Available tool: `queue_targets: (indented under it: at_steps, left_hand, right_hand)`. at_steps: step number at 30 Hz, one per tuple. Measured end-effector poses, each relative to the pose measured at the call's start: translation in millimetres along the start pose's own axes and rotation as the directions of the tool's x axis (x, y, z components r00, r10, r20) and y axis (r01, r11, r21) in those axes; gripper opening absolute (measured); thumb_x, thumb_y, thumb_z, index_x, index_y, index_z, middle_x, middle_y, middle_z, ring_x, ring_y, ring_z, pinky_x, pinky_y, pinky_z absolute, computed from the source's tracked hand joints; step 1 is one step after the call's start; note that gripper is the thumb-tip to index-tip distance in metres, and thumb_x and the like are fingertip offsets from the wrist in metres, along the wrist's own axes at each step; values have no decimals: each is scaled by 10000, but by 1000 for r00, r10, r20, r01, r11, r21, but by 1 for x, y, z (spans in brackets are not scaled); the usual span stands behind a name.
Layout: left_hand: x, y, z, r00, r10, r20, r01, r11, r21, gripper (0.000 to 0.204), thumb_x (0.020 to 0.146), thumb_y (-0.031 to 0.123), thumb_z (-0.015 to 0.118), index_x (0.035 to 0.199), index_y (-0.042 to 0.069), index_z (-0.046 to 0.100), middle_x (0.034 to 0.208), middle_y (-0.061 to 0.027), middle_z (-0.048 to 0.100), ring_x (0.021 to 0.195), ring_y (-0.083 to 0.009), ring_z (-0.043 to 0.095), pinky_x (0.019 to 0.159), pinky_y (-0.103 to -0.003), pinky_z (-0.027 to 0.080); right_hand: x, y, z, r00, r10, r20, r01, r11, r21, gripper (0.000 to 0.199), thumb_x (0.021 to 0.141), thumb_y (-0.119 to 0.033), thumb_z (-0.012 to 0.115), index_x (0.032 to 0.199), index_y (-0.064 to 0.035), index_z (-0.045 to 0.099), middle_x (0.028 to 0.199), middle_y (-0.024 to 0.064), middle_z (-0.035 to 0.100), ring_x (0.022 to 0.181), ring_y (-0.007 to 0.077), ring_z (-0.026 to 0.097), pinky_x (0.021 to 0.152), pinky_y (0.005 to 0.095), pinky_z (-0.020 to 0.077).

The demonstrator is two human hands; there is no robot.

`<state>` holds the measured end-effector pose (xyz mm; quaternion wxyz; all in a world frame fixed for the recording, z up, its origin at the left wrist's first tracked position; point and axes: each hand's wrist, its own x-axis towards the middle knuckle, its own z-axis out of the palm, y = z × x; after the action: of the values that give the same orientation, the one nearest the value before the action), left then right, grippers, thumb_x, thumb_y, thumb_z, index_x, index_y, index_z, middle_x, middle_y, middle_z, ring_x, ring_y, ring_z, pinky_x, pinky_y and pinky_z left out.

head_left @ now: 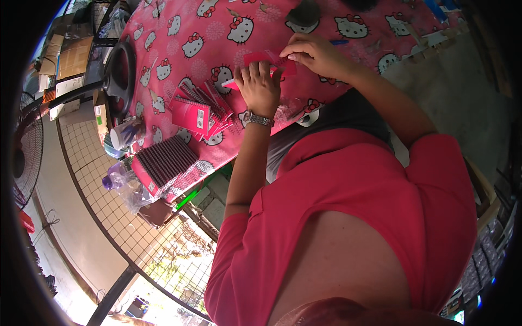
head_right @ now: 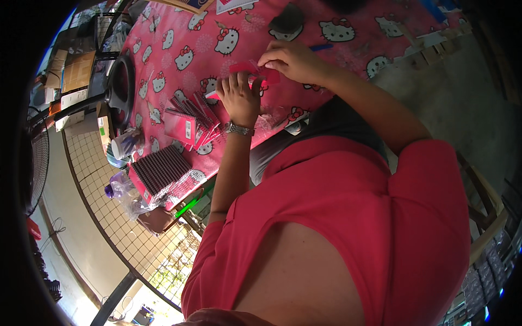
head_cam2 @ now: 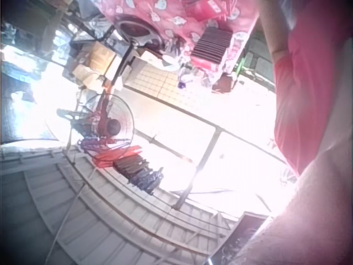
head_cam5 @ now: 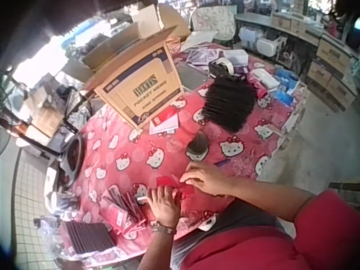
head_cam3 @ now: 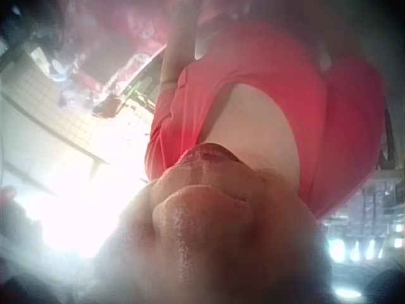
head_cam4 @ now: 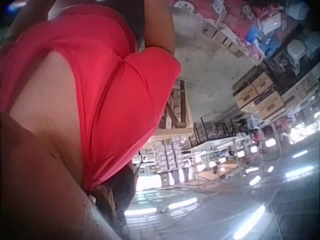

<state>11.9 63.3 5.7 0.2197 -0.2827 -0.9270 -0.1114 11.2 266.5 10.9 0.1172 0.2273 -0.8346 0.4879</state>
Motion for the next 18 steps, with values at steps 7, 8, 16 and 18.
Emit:
queue_targets:
  at_steps: [7, 8, 16, 18]
  left_hand:
    - [2, -7, -4, 997, 72, 14, -71, 995, -75, 223, 864, 166, 594, 1056, 81, 516, 931, -109, 563, 856, -311, 542, 937, -522, 377]
    - [2, -7, -4, 998, 68, 2, -67, 994, -91, 211, 865, 153, 586, 1052, 81, 519, 923, -108, 564, 852, -310, 541, 932, -518, 377]
    - [2, -5, -3, 1000, 21, -6, -22, 995, -96, 164, 870, 161, 586, 1008, 82, 548, 883, -101, 581, 861, -307, 549, 935, -488, 382]
    - [2, -5, -3, 1000, 15, -9, -15, 994, -106, 157, 864, 160, 585, 992, 80, 543, 883, -109, 577, 858, -312, 546, 937, -498, 382]
  right_hand:
    - [17, -11, -15, 891, 269, 365, -319, 944, 82, 209, 948, -138, 560, 1123, -85, 661, 886, 93, 603, 776, 187, 605, 716, 326, 473]
    - [20, -14, -15, 840, 341, 421, -406, 911, 72, 218, 951, -142, 558, 1137, -87, 657, 883, 99, 605, 781, 185, 610, 717, 329, 474]
    - [10, 0, -4, 984, -3, 178, 12, 999, -49, 235, 896, -84, 618, 1127, -91, 656, 950, 70, 548, 790, 190, 611, 705, 320, 478]
    - [8, -3, -2, 986, -10, 168, 11, 1000, -5, 226, 879, -56, 626, 1101, -86, 661, 954, 62, 535, 793, 189, 599, 700, 313, 476]
